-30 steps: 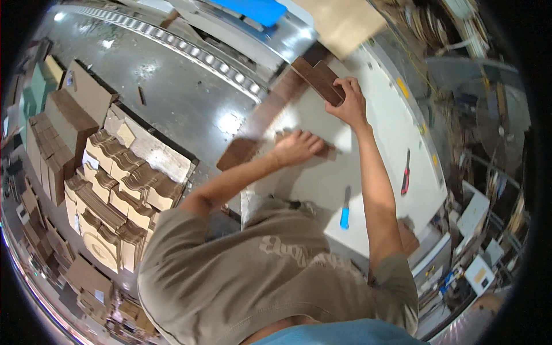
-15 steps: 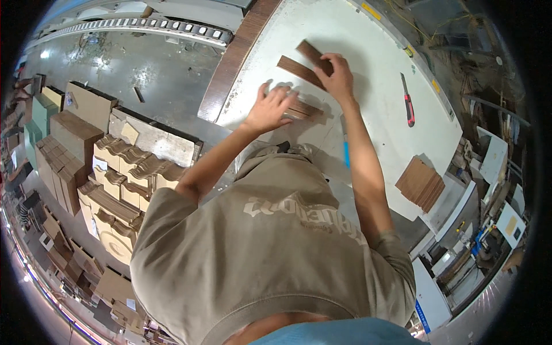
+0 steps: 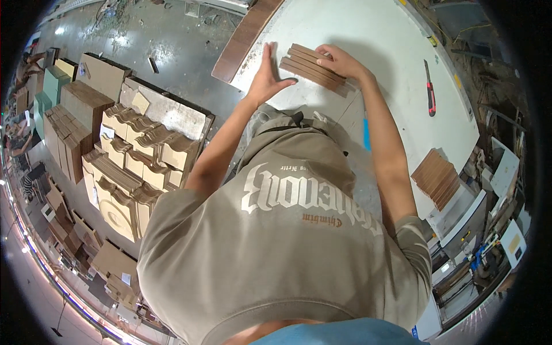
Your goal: Assembling, inspecting, and cleaning the edges of wooden furniture blocks using a utility knife.
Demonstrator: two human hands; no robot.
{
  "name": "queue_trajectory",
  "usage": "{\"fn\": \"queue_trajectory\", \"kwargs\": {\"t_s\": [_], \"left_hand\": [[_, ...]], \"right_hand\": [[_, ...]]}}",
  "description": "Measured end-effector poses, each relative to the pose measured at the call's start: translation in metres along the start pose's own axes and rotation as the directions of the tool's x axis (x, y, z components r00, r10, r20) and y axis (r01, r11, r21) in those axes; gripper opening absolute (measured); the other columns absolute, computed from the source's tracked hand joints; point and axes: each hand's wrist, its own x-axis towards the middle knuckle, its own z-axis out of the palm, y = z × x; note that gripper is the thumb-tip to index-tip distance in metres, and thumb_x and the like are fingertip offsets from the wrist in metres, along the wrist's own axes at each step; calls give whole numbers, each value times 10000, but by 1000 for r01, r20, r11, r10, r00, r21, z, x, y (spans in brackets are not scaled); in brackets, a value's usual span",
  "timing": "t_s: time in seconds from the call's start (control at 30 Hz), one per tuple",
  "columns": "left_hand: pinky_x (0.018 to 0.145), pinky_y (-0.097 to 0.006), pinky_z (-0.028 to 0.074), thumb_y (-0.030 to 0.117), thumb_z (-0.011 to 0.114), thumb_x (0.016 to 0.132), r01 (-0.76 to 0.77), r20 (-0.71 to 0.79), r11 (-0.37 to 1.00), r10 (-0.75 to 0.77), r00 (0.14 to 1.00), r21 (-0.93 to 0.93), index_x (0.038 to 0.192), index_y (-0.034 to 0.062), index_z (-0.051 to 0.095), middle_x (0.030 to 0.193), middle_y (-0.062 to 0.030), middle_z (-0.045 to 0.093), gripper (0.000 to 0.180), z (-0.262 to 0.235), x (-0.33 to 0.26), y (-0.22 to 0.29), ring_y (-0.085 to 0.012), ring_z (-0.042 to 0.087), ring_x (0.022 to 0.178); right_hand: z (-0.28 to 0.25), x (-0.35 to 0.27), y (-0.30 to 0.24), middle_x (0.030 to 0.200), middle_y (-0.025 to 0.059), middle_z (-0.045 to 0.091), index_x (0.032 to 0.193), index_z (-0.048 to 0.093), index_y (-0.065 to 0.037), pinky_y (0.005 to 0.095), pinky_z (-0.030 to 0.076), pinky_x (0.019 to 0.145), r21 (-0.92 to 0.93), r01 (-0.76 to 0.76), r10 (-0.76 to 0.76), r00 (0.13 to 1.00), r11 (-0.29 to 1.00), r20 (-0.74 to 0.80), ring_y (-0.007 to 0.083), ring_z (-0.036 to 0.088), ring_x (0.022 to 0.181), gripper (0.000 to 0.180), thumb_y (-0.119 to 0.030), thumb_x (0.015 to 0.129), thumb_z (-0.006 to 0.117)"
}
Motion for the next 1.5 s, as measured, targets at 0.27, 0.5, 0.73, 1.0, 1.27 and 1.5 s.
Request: {"fn": "queue_trajectory", "kwargs": {"t_s": [0.27, 0.5, 0.73, 1.0, 1.27, 1.5], "left_hand": [[1155, -369, 388, 42, 778, 849, -59, 180, 978, 96, 979, -201, 1593, 50, -152, 1696, -186, 87, 1191, 22, 11, 0, -299, 251, 1523], [1212, -348, 262, -45, 688, 834, 5, 192, 901, 87, 978, -434, 1593, 34, -160, 1705, -174, 33, 1141, 33, 15, 10, -273, 145, 1553], [1223, -363, 249, -72, 604, 878, -18, 233, 936, 106, 967, -352, 1589, 15, -154, 1706, -163, 2, 1043, 31, 17, 8, -284, 148, 1550], [1051, -342, 470, -149, 477, 856, -2, 332, 965, 92, 939, -261, 1600, 48, -154, 1698, -193, 68, 995, 23, 17, -6, -280, 400, 1410], [1263, -473, 144, 105, 496, 863, -4, 295, 916, 133, 946, -401, 1630, 68, -29, 1701, -180, 34, 930, 7, 58, 16, -302, 43, 1573], [1036, -460, 445, 404, 716, 915, -183, 307, 939, 273, 912, -290, 1595, 42, 237, 1566, -210, 407, 908, 60, 71, 63, -315, 542, 1228]], "right_hand": [[33, -31, 11, 1457, 137, 519, 1410, 546, -65, 425, 361, 1145, -102, 2, -35, 946, 995, -323, 323, 489, 1346, 474, -344, 1033, 483], [118, -62, 23, 1667, 159, 214, 1607, 148, -11, 390, 120, 1254, 535, 644, 235, 495, 547, -836, 277, 197, 1539, 670, -402, 1089, 315], [112, -74, -15, 1598, 256, 296, 1566, 235, 38, 439, 222, 1230, 137, 109, 80, 416, 985, -906, 394, 295, 1475, 823, -483, 1002, 530], [118, -35, -45, 1403, 218, 509, 1426, 441, 54, 499, 323, 1157, -444, -347, -88, 699, 826, -710, 353, 473, 1296, 1085, -760, 752, 684], [111, -30, -25, 1108, 145, 605, 1251, 575, 42, 463, 418, 1016, -480, -363, -140, 664, 799, -735, 295, 552, 1059, 1063, -875, 714, 583], [108, -53, -9, 1155, 145, 627, 1262, 620, -44, 456, 464, 909, -298, 21, -265, 518, 954, -813, 320, 578, 1133, 683, -557, 828, 743]]}}
